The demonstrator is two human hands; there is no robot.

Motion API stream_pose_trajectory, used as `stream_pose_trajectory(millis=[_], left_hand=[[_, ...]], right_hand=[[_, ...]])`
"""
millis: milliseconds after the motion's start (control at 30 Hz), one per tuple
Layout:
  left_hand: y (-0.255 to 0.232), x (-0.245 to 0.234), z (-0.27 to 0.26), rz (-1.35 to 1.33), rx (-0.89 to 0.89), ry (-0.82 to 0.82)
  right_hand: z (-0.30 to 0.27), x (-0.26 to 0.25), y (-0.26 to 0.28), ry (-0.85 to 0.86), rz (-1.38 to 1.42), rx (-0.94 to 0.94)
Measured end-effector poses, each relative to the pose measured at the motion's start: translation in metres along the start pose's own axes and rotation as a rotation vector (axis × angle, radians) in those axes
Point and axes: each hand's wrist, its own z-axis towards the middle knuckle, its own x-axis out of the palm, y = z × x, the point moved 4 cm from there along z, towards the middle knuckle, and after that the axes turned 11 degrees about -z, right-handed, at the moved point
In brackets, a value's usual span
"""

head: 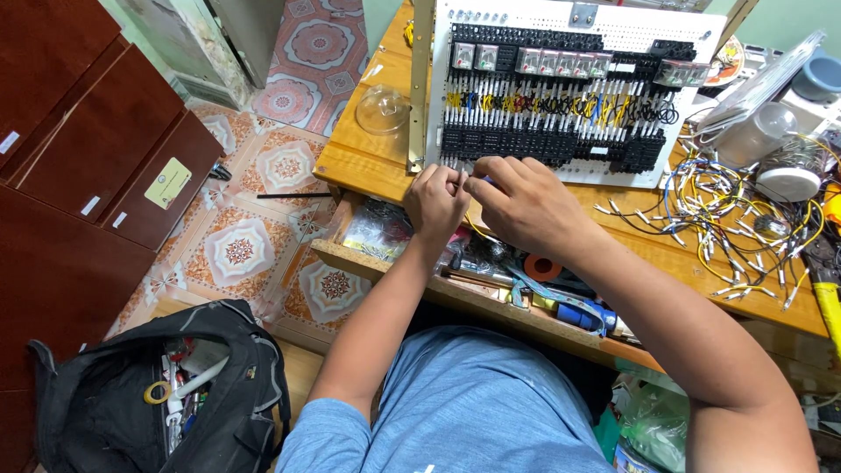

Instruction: Wiring an electrical control panel by connecting and securing wires to terminal blocks using a screwdriver.

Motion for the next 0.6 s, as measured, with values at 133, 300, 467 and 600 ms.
stream_pose_trajectory(millis=[133, 300, 467, 600], left_hand=[[-0.001, -0.001, -0.001, -0.012, -0.007, 0.015], [0.004, 0.001, -0.002, 0.04, -0.046, 0.033], [-0.004, 0.0, -0.001, 0.065, -0.101, 0.064], [0.017, 0.009, -0.007, 0.064, -0.258, 0.127]], right_hand=[[-0.001, -0.001, 0.001, 0.009, 0.012, 0.007], [0.004, -0.007, 0.004, 0.056, 0.01, 0.014], [0.004, -0.004, 0.012, 0.054, -0.027, -0.006], [0.006, -0.003, 0.018, 0.173, 0.022, -0.017]])
